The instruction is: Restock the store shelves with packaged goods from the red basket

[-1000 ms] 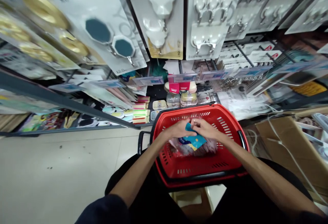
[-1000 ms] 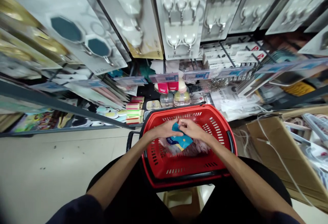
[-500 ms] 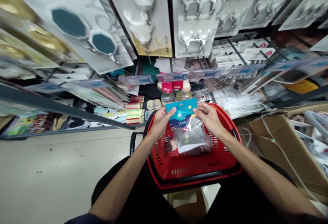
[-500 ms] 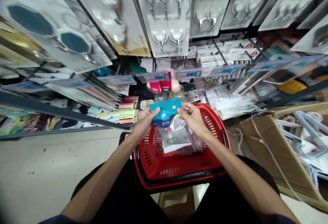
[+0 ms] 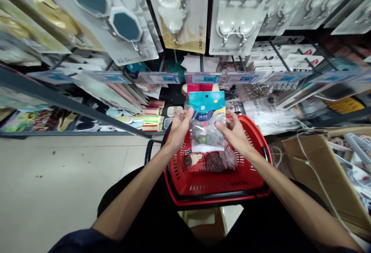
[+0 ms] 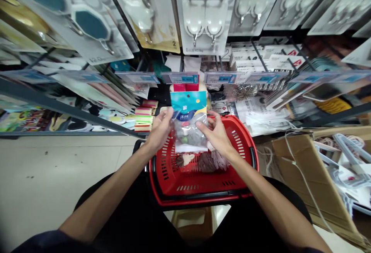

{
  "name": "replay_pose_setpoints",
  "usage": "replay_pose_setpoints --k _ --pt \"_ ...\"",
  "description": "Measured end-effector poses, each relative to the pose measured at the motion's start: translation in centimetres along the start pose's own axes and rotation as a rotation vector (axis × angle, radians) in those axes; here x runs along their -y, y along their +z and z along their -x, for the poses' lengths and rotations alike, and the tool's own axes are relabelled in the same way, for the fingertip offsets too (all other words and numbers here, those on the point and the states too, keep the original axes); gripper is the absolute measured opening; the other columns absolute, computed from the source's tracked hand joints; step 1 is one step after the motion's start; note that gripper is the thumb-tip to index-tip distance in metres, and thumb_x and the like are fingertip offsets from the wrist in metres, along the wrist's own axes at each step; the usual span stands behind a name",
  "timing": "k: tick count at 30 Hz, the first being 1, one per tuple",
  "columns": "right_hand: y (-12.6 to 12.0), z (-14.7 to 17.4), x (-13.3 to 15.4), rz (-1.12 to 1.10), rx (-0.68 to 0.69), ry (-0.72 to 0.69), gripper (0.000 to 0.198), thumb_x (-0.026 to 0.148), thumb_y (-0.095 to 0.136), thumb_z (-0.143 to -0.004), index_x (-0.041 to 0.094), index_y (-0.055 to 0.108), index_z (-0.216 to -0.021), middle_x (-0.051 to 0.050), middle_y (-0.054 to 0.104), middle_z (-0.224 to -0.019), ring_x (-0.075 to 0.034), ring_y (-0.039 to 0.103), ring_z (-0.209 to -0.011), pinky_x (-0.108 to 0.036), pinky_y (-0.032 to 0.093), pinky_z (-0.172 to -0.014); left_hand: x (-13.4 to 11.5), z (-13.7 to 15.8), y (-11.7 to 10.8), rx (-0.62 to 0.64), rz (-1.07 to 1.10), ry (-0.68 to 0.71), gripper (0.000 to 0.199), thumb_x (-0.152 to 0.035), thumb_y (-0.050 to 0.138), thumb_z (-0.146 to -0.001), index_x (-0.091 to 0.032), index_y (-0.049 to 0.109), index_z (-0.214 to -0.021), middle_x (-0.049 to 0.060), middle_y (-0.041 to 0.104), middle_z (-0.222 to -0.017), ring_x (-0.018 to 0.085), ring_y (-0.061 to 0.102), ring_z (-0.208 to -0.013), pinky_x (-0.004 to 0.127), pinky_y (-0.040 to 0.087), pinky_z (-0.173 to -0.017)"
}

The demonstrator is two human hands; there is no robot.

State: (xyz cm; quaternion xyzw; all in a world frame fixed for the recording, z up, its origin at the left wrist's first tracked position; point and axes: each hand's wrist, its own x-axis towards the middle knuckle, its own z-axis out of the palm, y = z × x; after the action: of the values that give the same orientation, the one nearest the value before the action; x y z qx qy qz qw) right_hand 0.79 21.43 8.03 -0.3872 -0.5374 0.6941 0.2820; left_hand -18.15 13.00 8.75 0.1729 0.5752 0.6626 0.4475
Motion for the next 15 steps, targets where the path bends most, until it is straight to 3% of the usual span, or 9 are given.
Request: replay_pose_setpoints --k 2,5,11,15 --pt "-0.18 -0.20 -0.27 0.018 -0.085 -0.054 0.053 0.050 0.081 -0.081 0.029 0.046 -0.115 -0.002 0.072 -0.105 -0.021 0.068 -0.098 -0.038 0.055 -0.088 0.19 0.15 0.02 -0.016 -0.015 0.023 0.043 -0.060 0.072 -0.086 -0.018 0.063 -0.092 0.003 0.071 -0.092 0.015 0.067 -0.081 0.030 0.051 -0.081" --pt "-0.22 -0.24 -0.50 0.081 -0.061 -0.125 0.039 0.051 0.076 -0.086 0.028 0.050 -0.104 -0.001 0.069 -0.103 -0.021 0.066 -0.098 -0.037 0.054 -0.089 0.36 0.54 0.15 0.031 -0.155 0.102 0.035 -0.052 0.074 -0.087 -0.019 0.061 -0.091 0.001 0.068 -0.088 0.013 0.063 -0.081 0.025 0.047 -0.077" --pt "0.31 0.49 -0.82 0.220 0.020 -0.138 0.036 0.058 0.058 -0.097 0.027 0.064 -0.114 -0.004 0.070 -0.112 -0.025 0.062 -0.107 -0.039 0.053 -0.092 0.57 0.73 -0.33 0.118 -0.215 0.028 0.041 -0.053 0.070 -0.088 -0.020 0.049 -0.075 -0.005 0.050 -0.064 0.009 0.042 -0.056 0.023 0.031 -0.055" --pt "-0.03 0.00 -1.07 0.188 -0.020 -0.163 0.037 0.059 0.061 -0.096 0.025 0.067 -0.109 -0.002 0.072 -0.106 -0.022 0.063 -0.100 -0.034 0.051 -0.089 0.30 0.23 -0.54 0.142 -0.026 0.003 0.041 -0.048 0.078 -0.081 -0.018 0.052 -0.069 -0.002 0.053 -0.073 0.010 0.051 -0.069 0.021 0.041 -0.066"
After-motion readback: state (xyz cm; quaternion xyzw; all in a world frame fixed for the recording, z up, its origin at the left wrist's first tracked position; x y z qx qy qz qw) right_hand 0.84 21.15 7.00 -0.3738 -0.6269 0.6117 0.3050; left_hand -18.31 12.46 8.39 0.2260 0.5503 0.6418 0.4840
